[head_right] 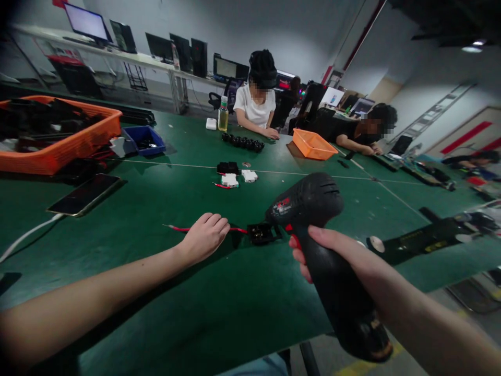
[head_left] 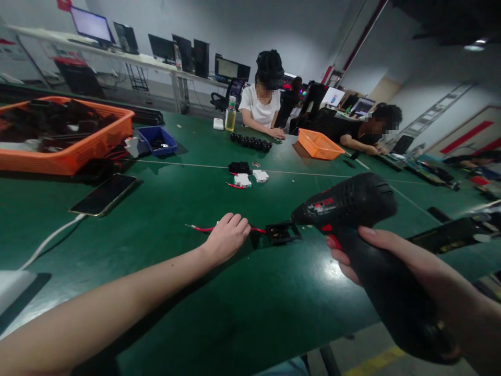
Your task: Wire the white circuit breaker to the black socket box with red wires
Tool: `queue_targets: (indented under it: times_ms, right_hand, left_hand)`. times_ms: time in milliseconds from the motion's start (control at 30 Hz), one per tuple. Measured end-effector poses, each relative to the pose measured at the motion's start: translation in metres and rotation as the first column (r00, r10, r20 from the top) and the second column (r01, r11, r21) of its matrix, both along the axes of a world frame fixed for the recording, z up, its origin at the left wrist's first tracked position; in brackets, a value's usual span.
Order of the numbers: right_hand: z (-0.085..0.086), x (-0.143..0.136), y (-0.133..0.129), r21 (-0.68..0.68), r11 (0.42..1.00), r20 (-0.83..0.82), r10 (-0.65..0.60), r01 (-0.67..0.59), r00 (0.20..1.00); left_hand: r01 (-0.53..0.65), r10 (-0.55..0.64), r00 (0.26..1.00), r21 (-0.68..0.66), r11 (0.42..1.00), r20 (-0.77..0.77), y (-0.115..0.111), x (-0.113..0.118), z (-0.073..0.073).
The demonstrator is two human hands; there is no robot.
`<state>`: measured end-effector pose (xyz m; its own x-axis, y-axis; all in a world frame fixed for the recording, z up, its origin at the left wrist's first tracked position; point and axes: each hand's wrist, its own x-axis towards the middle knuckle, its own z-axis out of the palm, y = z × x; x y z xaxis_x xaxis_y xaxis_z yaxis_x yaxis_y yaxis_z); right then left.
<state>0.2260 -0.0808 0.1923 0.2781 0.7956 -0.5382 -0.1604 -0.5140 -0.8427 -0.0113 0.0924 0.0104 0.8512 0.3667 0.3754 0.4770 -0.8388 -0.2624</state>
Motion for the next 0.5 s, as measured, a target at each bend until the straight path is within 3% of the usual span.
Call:
queue_targets:
  times_ms: [200,500]
  right_hand:
    - [0.001,-0.026,0.006,-0.07,0.997,-0.011,-0.021,0.021,1.0]
    - [-0.003,-0.029,0.015,-0.087,0.996,-0.071,-0.04,0.034,0.997]
  left_hand:
    - [-0.001,0.001,1.0,0.007,1.0,0.01,-0.001,0.001,0.001]
    - [0.002,-0.002,1.0,0.017,1.0,0.026,0.001,0.001,-0.004]
